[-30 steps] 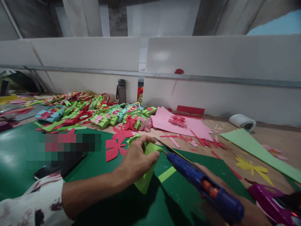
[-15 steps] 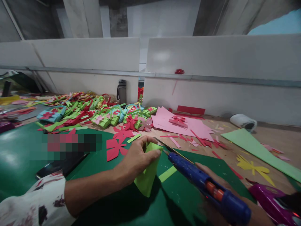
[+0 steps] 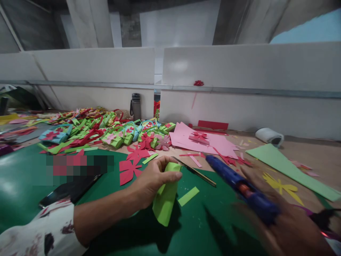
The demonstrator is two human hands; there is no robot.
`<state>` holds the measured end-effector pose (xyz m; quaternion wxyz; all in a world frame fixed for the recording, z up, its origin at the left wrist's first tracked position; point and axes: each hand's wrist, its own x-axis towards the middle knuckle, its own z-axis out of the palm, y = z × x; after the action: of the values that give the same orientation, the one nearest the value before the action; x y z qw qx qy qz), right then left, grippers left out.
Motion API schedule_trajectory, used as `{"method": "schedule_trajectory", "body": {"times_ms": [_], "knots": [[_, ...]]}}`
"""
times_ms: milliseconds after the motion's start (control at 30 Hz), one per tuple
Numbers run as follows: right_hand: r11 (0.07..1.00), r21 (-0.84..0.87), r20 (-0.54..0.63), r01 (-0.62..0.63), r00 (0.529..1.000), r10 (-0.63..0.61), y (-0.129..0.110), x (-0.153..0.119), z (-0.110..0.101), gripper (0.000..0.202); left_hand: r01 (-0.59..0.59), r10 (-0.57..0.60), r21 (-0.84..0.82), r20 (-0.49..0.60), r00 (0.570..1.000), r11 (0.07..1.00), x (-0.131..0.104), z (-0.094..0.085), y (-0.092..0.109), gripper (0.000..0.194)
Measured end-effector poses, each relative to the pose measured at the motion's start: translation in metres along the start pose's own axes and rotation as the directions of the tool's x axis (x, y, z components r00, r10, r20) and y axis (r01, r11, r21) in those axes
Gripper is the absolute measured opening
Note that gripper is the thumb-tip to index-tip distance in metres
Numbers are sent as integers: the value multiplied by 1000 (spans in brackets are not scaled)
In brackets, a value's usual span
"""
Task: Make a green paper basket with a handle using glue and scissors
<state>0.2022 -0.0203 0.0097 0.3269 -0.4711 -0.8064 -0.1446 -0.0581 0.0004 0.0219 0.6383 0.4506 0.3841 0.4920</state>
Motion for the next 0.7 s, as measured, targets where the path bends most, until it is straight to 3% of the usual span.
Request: {"method": "schedule_trajectory", "body": {"times_ms": [67,167,267,400,500,567,633,700], "knots": [[967,-231,28,103,995,-100,10,1,-1,68,-5,5,0,20,1000,1000,-1,0,0,39],[823,-541,128,176,984,-126,25,-3,5,62,1,1,-36,77,997,999,-2,0,-2,39],[751,-627,168,207,977,-128,37,-10,14,55,-2,14,-100,124,992,995,-3,0,-6,42],[766,-607,191,210,975,-117,39,-9,14,50,-37,50,-107,127,991,994,-4,1,-9,51],[845,-487,203,222,969,-138,24,-1,4,37,-55,67,-78,165,984,995,-6,2,-9,56],[956,-230,119,182,980,-158,4,7,-5,35,-62,75,-69,208,975,996,-9,2,-9,59],[992,122,173,29,984,-50,-21,17,-13,31,-81,93,-57,244,965,995,-11,3,-9,59],[890,407,336,-205,940,63,-44,30,-18,17,-108,114,-36,272,956,993,-13,3,-9,57]]}}
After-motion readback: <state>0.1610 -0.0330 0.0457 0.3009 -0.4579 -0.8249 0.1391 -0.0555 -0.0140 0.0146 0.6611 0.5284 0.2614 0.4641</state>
